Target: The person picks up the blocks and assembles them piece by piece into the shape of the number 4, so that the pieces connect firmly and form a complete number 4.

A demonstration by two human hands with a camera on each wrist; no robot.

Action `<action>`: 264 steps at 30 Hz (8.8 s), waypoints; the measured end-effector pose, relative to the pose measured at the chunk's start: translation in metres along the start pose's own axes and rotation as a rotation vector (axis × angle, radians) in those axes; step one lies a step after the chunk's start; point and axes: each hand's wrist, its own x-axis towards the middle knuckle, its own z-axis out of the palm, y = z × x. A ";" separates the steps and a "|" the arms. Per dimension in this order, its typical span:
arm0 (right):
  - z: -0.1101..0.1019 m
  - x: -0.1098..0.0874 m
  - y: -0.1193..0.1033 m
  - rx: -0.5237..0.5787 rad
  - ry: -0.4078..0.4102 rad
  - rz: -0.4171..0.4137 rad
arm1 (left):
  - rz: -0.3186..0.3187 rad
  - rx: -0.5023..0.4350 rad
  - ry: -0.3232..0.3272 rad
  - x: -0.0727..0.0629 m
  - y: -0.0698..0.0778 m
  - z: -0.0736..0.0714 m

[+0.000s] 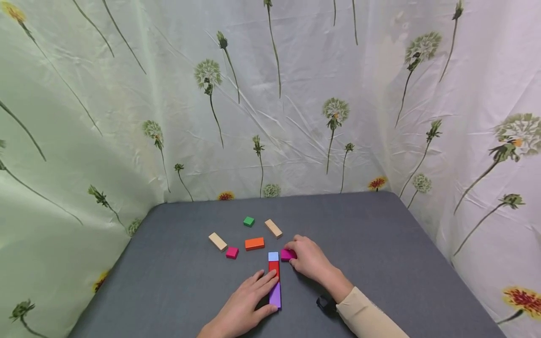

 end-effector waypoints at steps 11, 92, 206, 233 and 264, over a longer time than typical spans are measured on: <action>-0.001 0.000 -0.005 -0.012 -0.023 -0.003 | -0.017 -0.001 -0.013 0.001 0.000 0.000; -0.011 -0.028 -0.023 -0.241 -0.112 -0.183 | -0.006 -0.049 0.237 0.006 -0.005 -0.042; -0.014 -0.030 -0.026 -0.291 -0.101 -0.253 | -0.001 -0.008 0.159 0.069 -0.063 -0.056; -0.015 -0.027 -0.027 -0.276 -0.105 -0.227 | 0.002 0.001 0.166 0.070 -0.063 -0.053; -0.014 -0.025 -0.022 -0.268 -0.094 -0.214 | -0.029 -0.219 0.245 0.086 -0.070 -0.084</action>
